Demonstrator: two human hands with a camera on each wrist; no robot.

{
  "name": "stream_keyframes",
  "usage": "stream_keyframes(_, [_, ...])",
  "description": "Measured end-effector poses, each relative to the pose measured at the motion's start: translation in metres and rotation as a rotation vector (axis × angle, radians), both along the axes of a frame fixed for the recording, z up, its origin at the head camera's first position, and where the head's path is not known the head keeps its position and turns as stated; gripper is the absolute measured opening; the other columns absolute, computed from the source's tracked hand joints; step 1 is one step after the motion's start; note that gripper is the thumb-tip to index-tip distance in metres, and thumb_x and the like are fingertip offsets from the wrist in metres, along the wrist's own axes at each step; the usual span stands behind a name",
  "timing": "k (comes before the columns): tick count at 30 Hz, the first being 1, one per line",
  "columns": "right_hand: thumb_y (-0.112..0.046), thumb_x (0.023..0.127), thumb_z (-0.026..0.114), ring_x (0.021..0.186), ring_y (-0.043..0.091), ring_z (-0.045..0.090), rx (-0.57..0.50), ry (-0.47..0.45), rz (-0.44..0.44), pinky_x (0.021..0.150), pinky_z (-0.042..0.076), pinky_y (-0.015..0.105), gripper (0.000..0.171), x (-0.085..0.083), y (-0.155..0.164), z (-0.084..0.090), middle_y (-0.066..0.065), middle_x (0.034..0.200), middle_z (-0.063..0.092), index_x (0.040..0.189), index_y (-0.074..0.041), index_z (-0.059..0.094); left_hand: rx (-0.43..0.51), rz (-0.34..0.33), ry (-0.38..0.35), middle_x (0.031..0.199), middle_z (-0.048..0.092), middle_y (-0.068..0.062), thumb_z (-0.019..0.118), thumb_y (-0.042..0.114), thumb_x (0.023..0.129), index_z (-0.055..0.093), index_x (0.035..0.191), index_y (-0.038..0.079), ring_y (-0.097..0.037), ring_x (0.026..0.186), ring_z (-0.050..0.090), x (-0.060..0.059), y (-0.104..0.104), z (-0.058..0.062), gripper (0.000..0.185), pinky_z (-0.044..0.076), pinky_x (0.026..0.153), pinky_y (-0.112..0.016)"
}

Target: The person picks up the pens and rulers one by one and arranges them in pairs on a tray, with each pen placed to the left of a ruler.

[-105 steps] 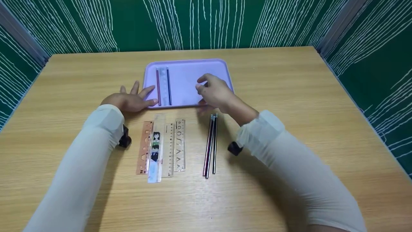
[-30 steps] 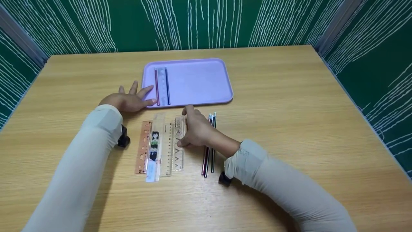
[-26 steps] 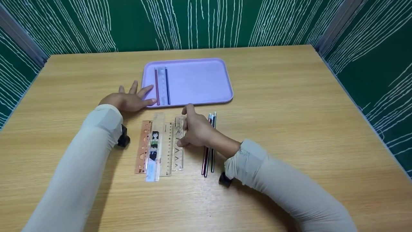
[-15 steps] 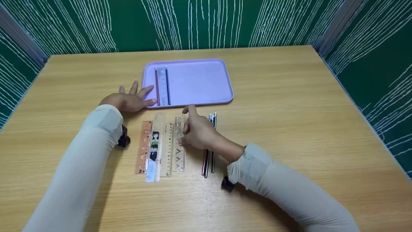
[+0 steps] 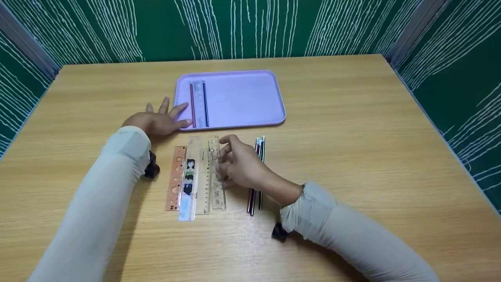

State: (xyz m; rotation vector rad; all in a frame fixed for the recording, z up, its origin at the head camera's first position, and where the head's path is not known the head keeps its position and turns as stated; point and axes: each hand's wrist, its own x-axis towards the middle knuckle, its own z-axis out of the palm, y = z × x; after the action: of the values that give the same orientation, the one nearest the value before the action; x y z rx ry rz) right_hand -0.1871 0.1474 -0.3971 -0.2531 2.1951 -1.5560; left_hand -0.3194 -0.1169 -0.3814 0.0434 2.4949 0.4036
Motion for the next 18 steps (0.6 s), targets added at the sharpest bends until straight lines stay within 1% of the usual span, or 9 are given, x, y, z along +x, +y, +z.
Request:
stream_keyframes(2, [0.008, 0.093, 0.065, 0.082, 0.034, 0.072, -0.007, -0.018, 0.006, 0.071, 0.065, 0.048, 0.064, 0.0003, 0.0002, 0.0001, 0.018, 0.129, 0.05, 0.147, -0.012, 0.038, -0.003, -0.003, 0.001, 0.168, -0.028, 0.006, 0.035, 0.082, 0.093, -0.005, 0.154, 0.062, -0.045, 0.151, -0.029, 0.0002, -0.0004, 0.0003, 0.076, -0.01, 0.106, -0.087])
stream_keyframes(4, [0.007, 0.094, 0.064, 0.08, 0.034, 0.072, -0.02, -0.032, 0.012, 0.071, 0.065, 0.049, 0.062, 0.0005, 0.0009, 0.0, 0.019, 0.129, 0.049, 0.147, -0.013, 0.039, -0.003, -0.002, 0.003, 0.168, -0.027, 0.006, 0.035, 0.082, 0.093, -0.005, 0.154, 0.062, -0.045, 0.151, -0.029, 0.0005, -0.0005, 0.0005, 0.076, -0.01, 0.107, -0.087])
stream_keyframes(11, [0.002, 0.099, 0.059, 0.077, 0.035, 0.071, -0.062, -0.052, 0.025, 0.069, 0.064, 0.052, 0.062, 0.0002, 0.0044, -0.0013, 0.021, 0.128, 0.049, 0.151, -0.02, 0.035, -0.009, -0.003, 0.002, 0.169, -0.027, 0.005, 0.036, 0.081, 0.093, -0.005, 0.155, 0.061, -0.045, 0.152, -0.028, 0.0012, -0.0004, 0.0012, 0.077, -0.008, 0.107, -0.087])
stream_keyframes(18, [-0.006, 0.103, 0.057, 0.077, 0.034, 0.072, -0.041, -0.054, 0.014, 0.067, 0.064, 0.051, 0.061, -0.0018, 0.0064, 0.0013, 0.018, 0.127, 0.05, 0.155, -0.026, 0.031, -0.021, -0.023, 0.004, 0.169, -0.027, 0.003, 0.035, 0.081, 0.093, -0.006, 0.156, 0.06, -0.047, 0.151, -0.028, 0.001, -0.0009, 0.0022, 0.077, -0.006, 0.106, -0.089])
